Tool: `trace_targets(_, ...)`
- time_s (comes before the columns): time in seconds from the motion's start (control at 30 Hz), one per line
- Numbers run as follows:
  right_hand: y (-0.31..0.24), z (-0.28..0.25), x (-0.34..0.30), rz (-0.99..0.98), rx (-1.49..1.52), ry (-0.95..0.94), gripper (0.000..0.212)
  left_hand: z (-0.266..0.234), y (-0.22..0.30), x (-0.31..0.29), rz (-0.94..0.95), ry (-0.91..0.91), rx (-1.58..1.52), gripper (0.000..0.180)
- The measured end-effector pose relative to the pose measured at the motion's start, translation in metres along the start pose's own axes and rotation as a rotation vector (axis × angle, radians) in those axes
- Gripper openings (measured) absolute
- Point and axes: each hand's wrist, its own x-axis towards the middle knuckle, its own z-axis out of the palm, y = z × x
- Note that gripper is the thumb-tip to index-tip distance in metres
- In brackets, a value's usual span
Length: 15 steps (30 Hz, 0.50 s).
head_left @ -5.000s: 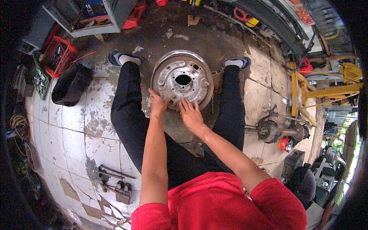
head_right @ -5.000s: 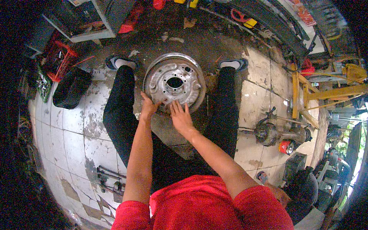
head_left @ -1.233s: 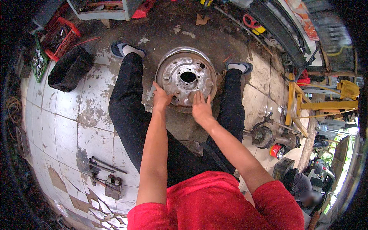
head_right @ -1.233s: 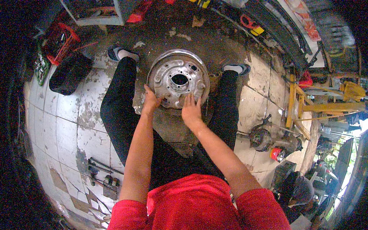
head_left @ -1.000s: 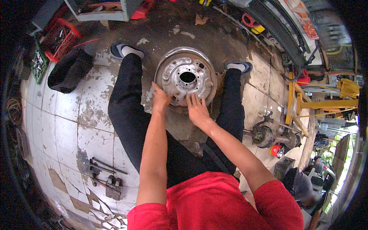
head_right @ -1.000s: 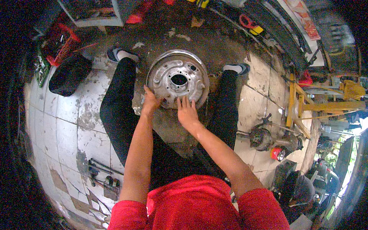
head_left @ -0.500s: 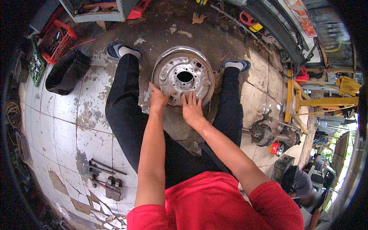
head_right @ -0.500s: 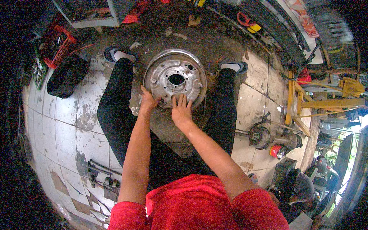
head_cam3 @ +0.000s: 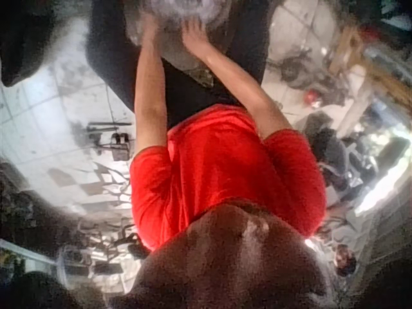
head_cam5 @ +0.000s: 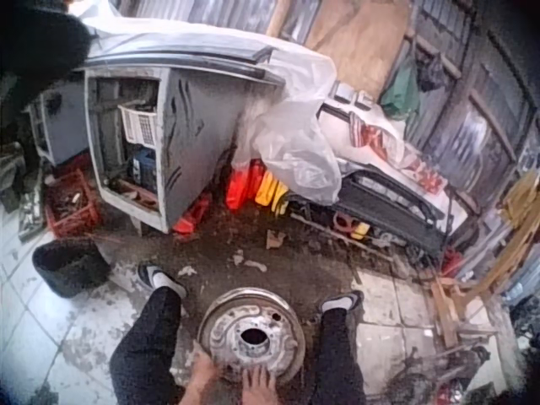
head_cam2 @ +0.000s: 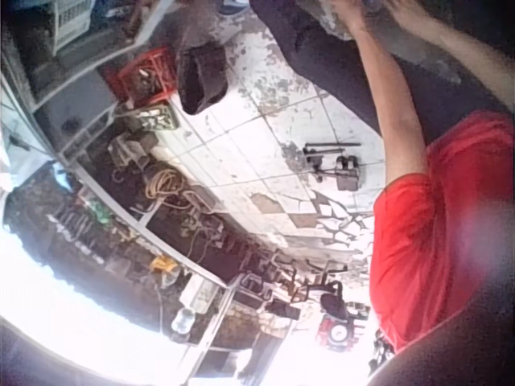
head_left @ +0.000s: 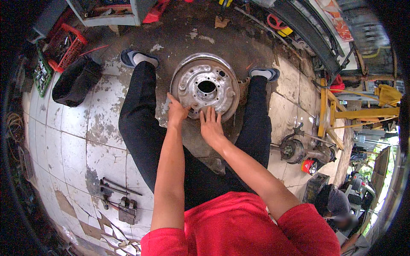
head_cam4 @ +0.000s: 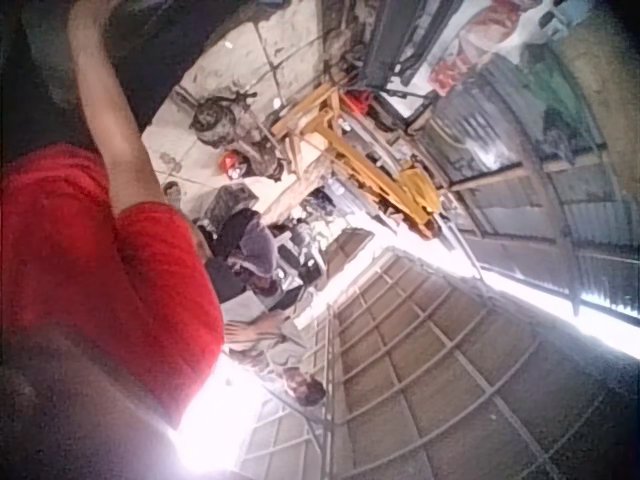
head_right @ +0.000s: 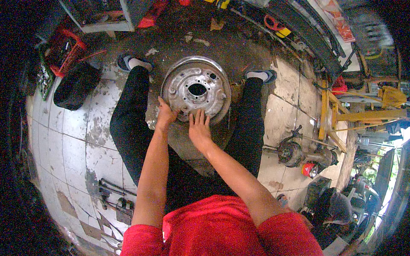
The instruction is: The person sits on the floor and scrubs a metal brake drum with a wire brush, then wipes it with a cloth. The person rotates the drum to clean different areas and continues scrubbing and wiping until the end of the clip.
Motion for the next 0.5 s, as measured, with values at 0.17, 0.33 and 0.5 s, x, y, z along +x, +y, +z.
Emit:
trace_targets(0.17, 0.009, -0.009, 0.0, -0.01, 0.073, -0.004, 0.059, 0.002, -0.004, -0.002, 0.027, 0.012, 0.013, 0.122)
trace_targets(0.33, 0.001, -0.015, 0.008, 0.088, 0.133, 0.0, 0.059, 0.002, -0.003, 0.0, 0.017, 0.013, 0.032, 0.123)
trace_targets(0.5, 0.004, -0.009, -0.013, -0.065, -0.003, -0.092, 0.057, 0.002, -0.004, 0.0, 0.03, 0.011, 0.008, 0.122)
